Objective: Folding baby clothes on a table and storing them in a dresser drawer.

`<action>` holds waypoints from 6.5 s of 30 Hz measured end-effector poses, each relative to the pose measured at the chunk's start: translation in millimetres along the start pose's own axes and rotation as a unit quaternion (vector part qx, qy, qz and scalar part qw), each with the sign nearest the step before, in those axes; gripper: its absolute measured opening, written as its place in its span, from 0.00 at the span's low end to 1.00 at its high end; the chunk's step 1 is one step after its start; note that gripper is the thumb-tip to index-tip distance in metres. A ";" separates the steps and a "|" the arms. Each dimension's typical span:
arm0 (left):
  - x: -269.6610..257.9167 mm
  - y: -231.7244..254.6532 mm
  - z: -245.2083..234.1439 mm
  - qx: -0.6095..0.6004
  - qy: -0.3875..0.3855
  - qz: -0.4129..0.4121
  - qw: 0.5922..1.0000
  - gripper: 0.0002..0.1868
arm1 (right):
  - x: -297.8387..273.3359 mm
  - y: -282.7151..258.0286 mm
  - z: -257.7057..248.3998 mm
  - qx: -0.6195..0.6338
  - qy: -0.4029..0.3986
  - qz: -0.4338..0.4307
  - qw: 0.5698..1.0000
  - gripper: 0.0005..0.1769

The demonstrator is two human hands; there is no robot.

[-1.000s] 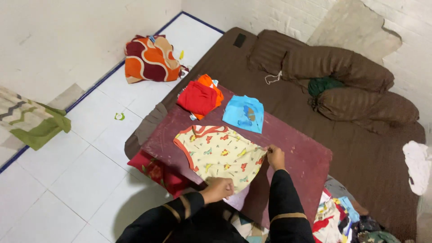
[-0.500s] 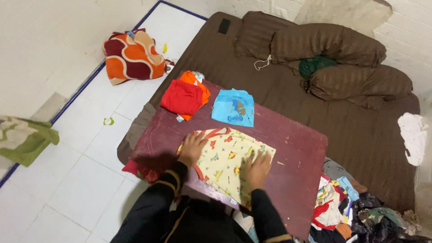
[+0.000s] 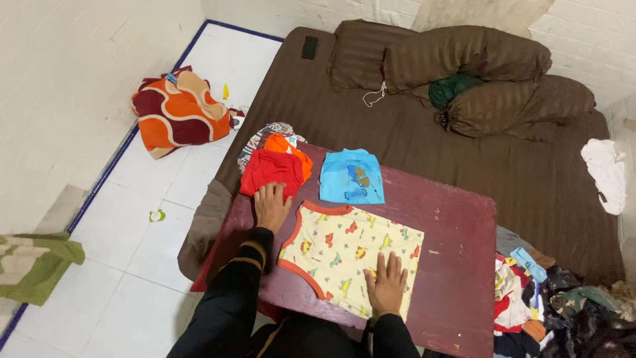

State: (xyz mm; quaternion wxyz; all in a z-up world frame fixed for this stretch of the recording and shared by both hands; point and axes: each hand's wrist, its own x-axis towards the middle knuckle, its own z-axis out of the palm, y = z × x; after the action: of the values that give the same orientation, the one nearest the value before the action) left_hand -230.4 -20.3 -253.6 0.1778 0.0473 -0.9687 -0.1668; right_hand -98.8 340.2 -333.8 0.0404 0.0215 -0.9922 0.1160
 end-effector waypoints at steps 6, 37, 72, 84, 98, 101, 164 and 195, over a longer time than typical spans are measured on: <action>7.4 -31.3 10.1 0.052 -0.007 0.101 0.994 0.35 | -1.1 -1.1 -0.7 0.008 0.016 0.000 1.000 0.40; -128.3 93.5 -39.3 -0.548 -0.220 -0.237 0.772 0.36 | 32.8 -111.5 -106.8 0.909 -0.246 0.142 0.306 0.38; -97.1 102.3 -30.8 -0.424 -0.310 -0.092 0.846 0.18 | -28.5 1.8 -82.3 0.655 -0.100 0.139 0.736 0.15; 2.9 -28.8 -1.5 0.124 -0.082 0.131 0.980 0.20 | -46.1 -3.4 -60.8 0.667 0.022 0.282 0.689 0.15; 127.6 -39.1 -84.6 -0.399 0.118 0.034 0.909 0.13 | -41.4 -20.9 -64.4 0.679 0.146 0.329 0.640 0.14; 94.0 -30.1 -61.1 -0.240 0.092 0.135 0.957 0.15 | -41.3 -17.3 -60.9 0.676 0.162 0.341 0.633 0.14; -187.9 528.9 242.1 -0.073 -0.206 0.311 0.925 0.28 | -213.1 470.1 68.9 0.264 -0.204 0.353 0.874 0.32; -268.0 681.6 349.4 -0.158 -0.240 0.009 0.958 0.29 | -96.5 723.7 123.1 0.437 -0.205 0.385 0.787 0.30</action>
State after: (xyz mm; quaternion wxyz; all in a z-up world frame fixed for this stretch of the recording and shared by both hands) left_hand -128.5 767.7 -417.8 -0.0537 -0.0319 -0.9445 -0.3226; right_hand -49.6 1018.4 -626.7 -0.2260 -0.3235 -0.7465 0.5357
